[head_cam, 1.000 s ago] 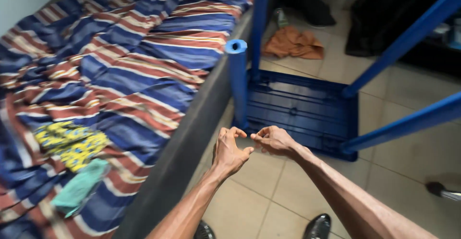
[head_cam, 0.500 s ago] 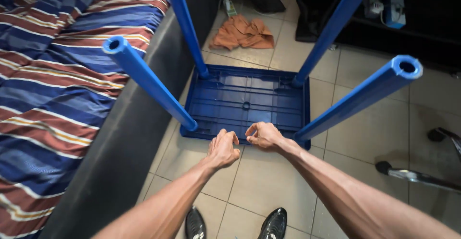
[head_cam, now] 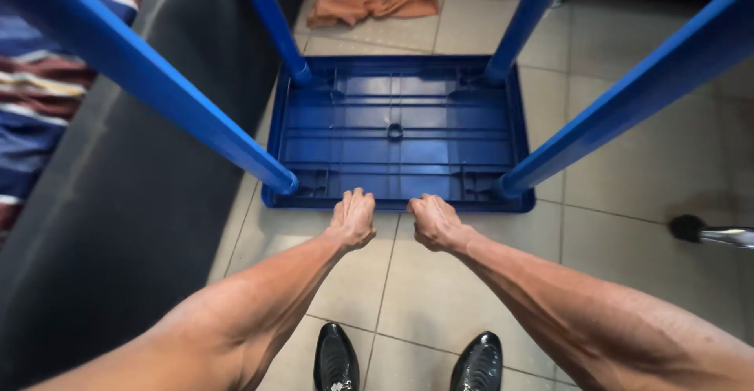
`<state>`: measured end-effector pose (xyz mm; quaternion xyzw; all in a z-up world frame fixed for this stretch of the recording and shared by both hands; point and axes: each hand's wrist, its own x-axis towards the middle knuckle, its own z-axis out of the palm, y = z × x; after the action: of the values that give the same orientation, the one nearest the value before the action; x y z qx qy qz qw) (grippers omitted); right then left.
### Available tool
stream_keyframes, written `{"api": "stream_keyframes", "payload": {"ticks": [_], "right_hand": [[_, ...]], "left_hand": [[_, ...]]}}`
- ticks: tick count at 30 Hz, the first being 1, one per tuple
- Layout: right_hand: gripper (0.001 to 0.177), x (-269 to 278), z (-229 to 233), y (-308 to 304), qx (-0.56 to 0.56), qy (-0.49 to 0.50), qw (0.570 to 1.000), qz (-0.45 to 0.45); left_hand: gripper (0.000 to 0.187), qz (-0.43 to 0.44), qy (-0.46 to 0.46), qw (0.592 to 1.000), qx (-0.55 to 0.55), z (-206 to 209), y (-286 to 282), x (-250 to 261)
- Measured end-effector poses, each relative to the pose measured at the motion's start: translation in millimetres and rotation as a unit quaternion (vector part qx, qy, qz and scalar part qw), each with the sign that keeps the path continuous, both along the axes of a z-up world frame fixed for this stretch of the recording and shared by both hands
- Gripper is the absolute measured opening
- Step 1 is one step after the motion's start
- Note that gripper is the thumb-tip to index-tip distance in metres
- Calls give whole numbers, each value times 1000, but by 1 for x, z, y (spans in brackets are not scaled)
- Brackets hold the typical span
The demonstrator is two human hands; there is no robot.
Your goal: The person wipes a table leg with a cloth, inserts the leg into the bottom of an upside-down plastic table, and flips the table upright onto its legs.
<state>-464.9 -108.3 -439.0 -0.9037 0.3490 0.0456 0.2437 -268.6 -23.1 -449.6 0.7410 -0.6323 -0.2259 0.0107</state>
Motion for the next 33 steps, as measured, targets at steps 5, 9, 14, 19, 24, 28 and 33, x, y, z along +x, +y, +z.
{"api": "stream_keyframes", "payload": {"ticks": [5,9,14,19,24,28,33], "right_hand": [[54,3,-80,-13,-28,3,999,18],[55,3,-128,-22,-48,11,999,19],[42,5,-161,-29,-95,33,994,36],[37,6,-169,-30,-108,45,993,29],[33,9,-180,-30,-155,6,987,25],[35,1,-184,-23,-186,-46,981,42],[44,-11,-180,-9,-195,-49,978,55]], "left_hand": [[60,-21,-74,996,49,-73,-9,3],[58,-11,-136,988,69,-115,-14,10],[27,-72,-194,978,32,-174,-19,32],[16,-105,-172,979,4,-205,-23,47],[14,-118,-153,978,-74,-219,-24,58],[12,-129,-131,968,-168,-226,-13,63],[10,-100,-136,966,-197,-227,-3,54]]}}
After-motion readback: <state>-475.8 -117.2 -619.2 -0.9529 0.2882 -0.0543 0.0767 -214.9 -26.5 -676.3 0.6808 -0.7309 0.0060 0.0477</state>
